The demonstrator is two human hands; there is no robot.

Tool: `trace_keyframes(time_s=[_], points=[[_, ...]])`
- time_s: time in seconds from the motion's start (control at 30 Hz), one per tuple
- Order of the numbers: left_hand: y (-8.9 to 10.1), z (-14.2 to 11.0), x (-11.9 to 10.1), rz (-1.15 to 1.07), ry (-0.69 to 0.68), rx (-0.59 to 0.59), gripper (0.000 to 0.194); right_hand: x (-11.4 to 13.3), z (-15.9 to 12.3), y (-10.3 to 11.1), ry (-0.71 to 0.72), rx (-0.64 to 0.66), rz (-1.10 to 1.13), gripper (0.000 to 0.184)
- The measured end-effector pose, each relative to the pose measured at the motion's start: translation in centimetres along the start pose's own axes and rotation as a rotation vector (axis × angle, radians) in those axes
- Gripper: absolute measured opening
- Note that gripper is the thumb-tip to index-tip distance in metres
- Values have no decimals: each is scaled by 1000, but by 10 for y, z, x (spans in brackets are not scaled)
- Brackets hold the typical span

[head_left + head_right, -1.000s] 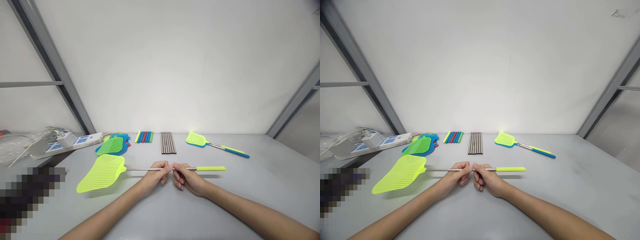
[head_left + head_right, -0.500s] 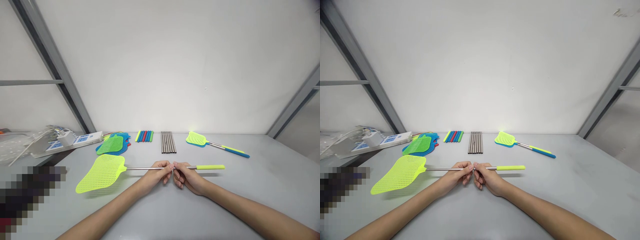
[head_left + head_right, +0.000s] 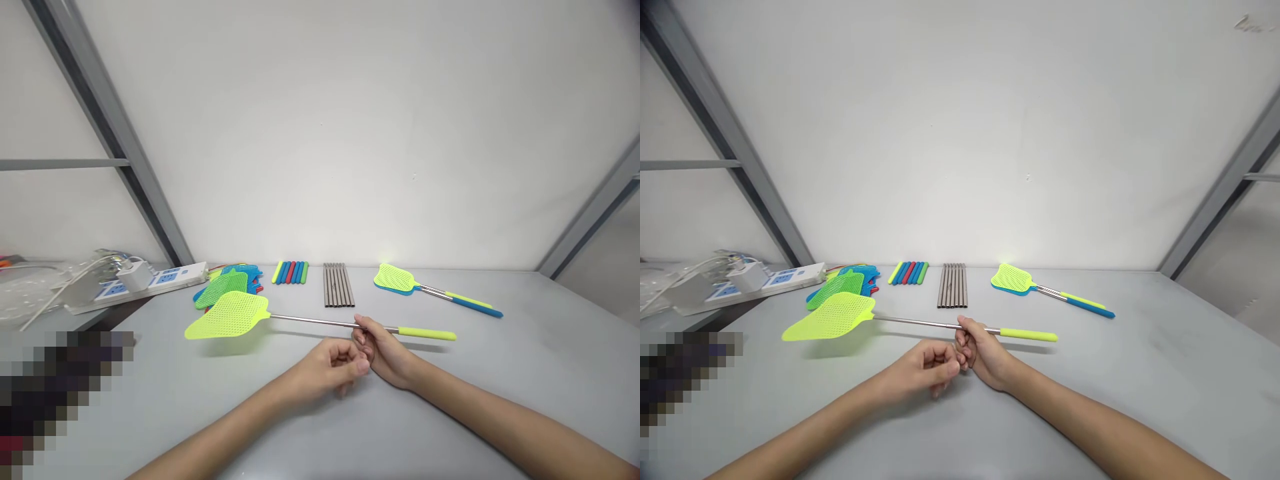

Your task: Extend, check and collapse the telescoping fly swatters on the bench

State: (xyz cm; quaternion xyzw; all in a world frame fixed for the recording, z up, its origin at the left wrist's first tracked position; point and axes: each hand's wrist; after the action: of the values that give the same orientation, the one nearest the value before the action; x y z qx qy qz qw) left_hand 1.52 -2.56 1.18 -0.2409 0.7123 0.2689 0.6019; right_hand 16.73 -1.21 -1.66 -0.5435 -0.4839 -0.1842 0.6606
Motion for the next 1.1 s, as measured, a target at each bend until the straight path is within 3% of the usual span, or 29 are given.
trace_keyframes(time_s=[0.2,0.4,0.53,0.67,1.1], points=[[-1,-8,-12,814,-415,-296,13,-1,-1,-2,20,37,-15,45],[8,-4,-4,1084,-481,-483,22,0,-2,-2,43,44,-29,41],[8,-2,1,1110,-478,-464,28,-1,-2,-2,54,75,-55,45],[12,-1,5,1116,-387,-395,31,-1,-3,-3,54,105,-91,46],[20,5,8,1322,-352,-400,16,0,-4,-8,59,85,-162,40]])
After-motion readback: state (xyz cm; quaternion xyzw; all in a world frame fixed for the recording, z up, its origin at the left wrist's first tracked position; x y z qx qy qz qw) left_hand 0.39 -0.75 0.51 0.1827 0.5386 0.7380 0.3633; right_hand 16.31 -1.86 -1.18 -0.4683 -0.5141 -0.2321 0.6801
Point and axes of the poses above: each hand's wrist, its own z-axis towards the middle knuckle, its own y-axis out of the back of the hand, x = y × z, and after that the axes turned 4 degrees about y, right-handed
